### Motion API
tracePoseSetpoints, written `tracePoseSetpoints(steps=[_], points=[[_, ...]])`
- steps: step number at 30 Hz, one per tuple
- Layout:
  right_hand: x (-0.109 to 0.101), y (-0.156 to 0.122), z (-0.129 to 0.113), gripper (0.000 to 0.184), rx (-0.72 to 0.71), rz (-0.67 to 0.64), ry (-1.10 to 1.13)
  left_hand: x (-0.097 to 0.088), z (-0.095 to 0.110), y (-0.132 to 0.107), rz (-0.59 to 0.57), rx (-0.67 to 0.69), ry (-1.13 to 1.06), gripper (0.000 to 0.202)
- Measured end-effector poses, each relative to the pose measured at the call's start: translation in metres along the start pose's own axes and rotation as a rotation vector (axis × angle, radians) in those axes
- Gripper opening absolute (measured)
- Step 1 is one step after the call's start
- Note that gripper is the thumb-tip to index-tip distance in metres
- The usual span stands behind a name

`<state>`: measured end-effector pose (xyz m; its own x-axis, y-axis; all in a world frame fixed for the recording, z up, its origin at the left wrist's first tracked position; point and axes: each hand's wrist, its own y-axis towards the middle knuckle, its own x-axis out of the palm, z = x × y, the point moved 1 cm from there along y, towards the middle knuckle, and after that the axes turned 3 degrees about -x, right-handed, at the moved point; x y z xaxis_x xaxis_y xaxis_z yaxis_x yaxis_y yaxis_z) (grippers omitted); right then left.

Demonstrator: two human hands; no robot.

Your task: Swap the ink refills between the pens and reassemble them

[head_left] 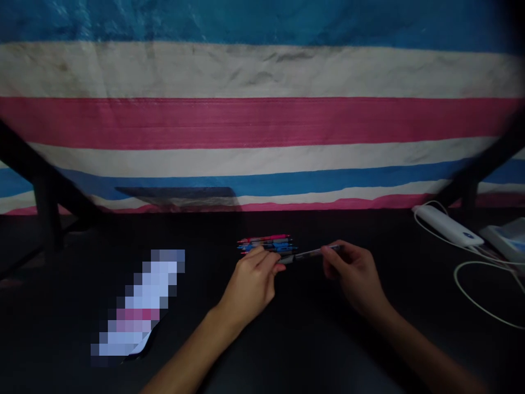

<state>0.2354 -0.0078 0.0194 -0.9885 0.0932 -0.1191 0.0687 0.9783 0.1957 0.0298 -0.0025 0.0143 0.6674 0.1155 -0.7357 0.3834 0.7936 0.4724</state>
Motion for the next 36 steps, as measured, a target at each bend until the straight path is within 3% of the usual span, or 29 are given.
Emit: tracePoseSetpoints(steps=[8, 11, 15, 22, 25, 30, 36], points=[[0.009, -0.002, 0.013, 0.042, 0.147, 0.005, 0.199, 0.004, 0.004, 0.001, 0.053, 0.133, 0.272, 0.02], [0.011, -0.001, 0.015, 0.047, 0.102, 0.06, 0.189, 0.008, 0.005, -0.001, 0.044, 0.137, 0.269, 0.017], [0.01, 0.002, 0.009, 0.046, 0.076, 0.034, 0.199, 0.009, 0.008, -0.001, 0.052, 0.148, 0.275, 0.015], [0.013, 0.001, 0.01, 0.046, 0.292, 0.041, 0.413, 0.01, 0.012, -0.003, 0.128, 0.192, 0.409, 0.02], [0.012, 0.003, 0.013, 0.045, 0.265, 0.047, 0.381, 0.015, 0.011, -0.004, 0.082, 0.153, 0.384, 0.02], [0.01, 0.009, 0.009, 0.032, -0.018, 0.082, 0.278, 0.02, 0.017, -0.003, -0.062, 0.072, 0.082, 0.017], [0.008, 0.014, -0.01, 0.028, 0.129, -0.117, 0.761, 0.019, 0.027, -0.003, -0.268, 0.03, -0.147, 0.021]])
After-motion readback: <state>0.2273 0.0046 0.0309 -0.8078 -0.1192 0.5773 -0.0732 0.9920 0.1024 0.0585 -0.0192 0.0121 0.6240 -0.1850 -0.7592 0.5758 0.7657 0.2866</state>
